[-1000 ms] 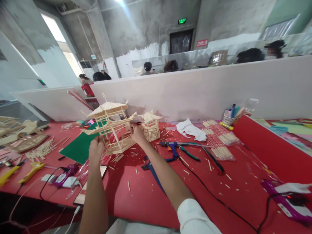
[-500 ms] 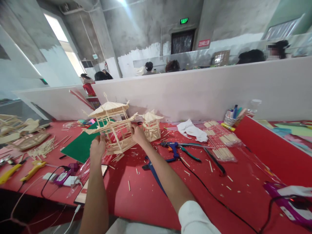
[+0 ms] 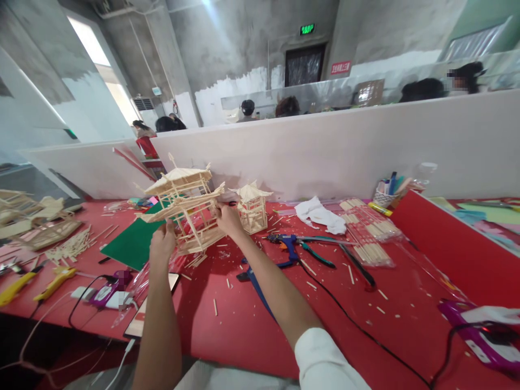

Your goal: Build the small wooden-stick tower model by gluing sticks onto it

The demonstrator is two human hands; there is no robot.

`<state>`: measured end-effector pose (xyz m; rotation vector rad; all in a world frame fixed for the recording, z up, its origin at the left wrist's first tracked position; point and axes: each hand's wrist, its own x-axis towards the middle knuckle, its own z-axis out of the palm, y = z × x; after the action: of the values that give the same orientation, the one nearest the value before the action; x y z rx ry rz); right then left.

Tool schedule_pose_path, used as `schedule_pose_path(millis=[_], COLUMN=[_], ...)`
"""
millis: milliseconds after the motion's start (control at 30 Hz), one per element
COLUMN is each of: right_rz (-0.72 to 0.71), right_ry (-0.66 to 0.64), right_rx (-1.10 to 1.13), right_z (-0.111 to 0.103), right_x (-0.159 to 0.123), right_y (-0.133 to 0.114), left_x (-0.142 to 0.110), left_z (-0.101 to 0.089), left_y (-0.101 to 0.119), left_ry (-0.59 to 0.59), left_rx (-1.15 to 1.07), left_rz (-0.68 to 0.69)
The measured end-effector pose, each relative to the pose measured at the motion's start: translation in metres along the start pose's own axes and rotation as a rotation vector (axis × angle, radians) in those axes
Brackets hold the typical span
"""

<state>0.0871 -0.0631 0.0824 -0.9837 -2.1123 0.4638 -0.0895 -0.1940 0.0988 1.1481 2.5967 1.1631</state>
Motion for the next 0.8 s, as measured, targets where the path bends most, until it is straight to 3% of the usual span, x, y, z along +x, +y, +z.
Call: schedule_pose_path(millis=[800], right_rz=[-0.059], right_ry=[0.062], right_rx=[0.084], right_z=[0.01], right_x=[-0.013], right_y=[0.006], left_x=[0.001], left_z=[0.003], left_y=[-0.013], left_ry=[0.045], left_rx=[0.001], left_rz=[0.046])
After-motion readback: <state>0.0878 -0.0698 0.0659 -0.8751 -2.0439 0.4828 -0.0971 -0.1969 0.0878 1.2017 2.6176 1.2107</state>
